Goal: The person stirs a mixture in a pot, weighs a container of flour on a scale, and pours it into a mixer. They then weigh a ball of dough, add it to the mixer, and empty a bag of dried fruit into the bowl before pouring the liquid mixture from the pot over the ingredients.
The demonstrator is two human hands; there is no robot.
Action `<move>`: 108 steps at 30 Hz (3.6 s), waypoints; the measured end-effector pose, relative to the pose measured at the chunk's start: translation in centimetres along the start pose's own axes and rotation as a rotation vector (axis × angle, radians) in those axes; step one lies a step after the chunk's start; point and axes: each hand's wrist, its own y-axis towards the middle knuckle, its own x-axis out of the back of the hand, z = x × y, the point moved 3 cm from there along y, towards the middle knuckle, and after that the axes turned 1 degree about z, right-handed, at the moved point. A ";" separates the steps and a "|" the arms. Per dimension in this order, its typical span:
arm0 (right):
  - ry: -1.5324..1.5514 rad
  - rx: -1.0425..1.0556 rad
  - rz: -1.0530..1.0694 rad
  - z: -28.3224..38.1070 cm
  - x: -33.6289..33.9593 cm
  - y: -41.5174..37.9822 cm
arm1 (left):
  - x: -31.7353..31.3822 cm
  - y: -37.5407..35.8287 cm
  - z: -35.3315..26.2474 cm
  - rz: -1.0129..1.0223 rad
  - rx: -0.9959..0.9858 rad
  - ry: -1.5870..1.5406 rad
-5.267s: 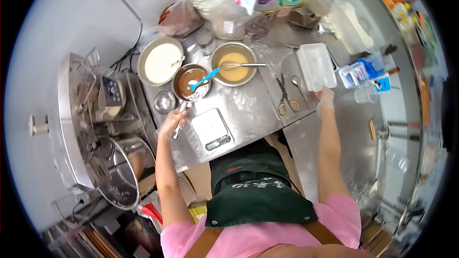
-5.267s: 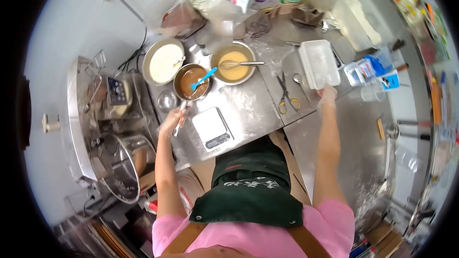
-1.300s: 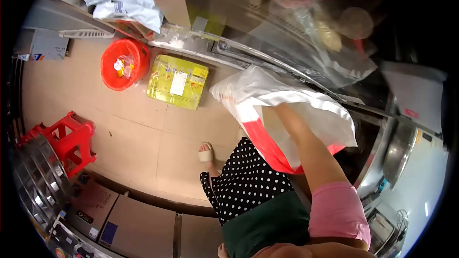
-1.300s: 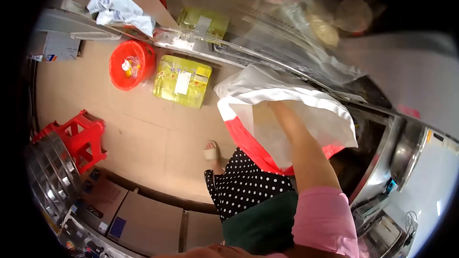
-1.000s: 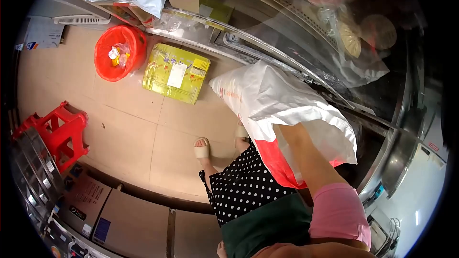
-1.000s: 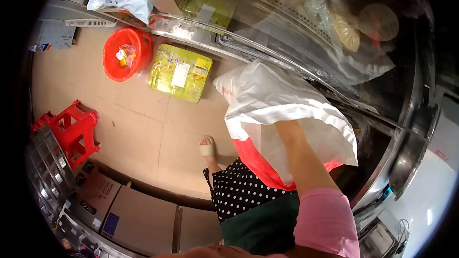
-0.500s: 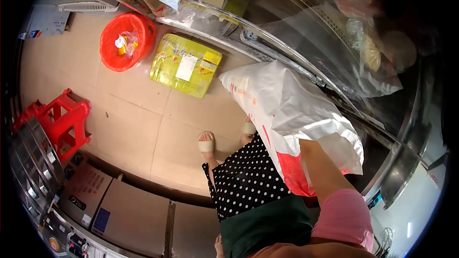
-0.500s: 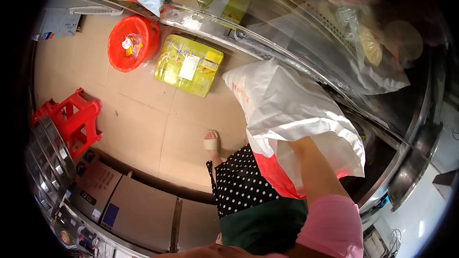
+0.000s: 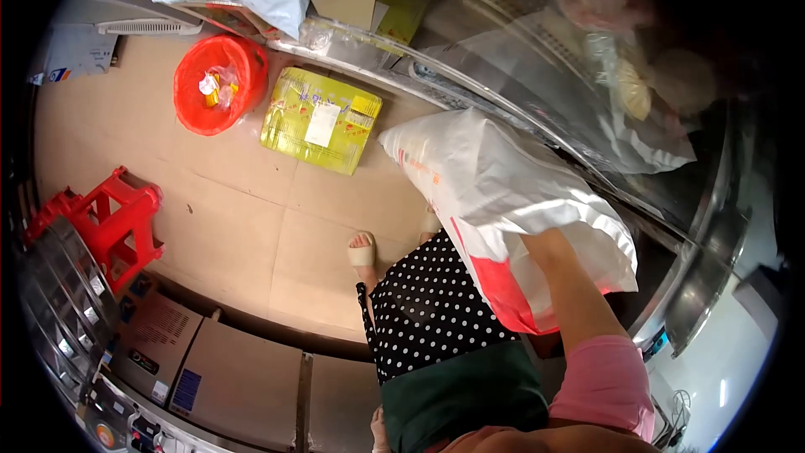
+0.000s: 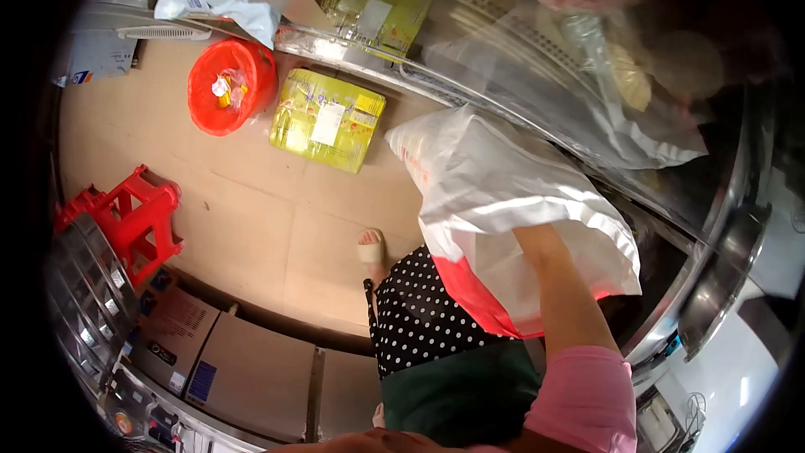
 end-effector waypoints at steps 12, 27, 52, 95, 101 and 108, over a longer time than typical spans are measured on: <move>0.376 0.156 -0.150 -0.6 8.6 -12.0 | 6.4 -1.9 -4.3 0.123 -0.292 -0.029; 1.131 0.107 -0.347 -4.4 4.6 -18.0 | 4.9 -4.9 -9.7 0.118 -0.170 -0.234; 1.357 0.522 -0.157 -3.1 7.1 -29.4 | 6.4 -1.9 -12.0 0.144 -0.473 0.194; 2.475 -1.235 -0.800 0.5 -80.6 -71.8 | 5.5 -8.5 -21.4 0.477 -0.717 1.235; 1.564 -1.691 -0.842 0.6 -74.8 -73.3 | 7.2 -7.6 -20.0 0.460 -0.687 1.196; 1.063 -1.708 -0.897 2.4 -73.2 -72.1 | 7.2 -6.4 -21.7 0.473 -0.669 1.242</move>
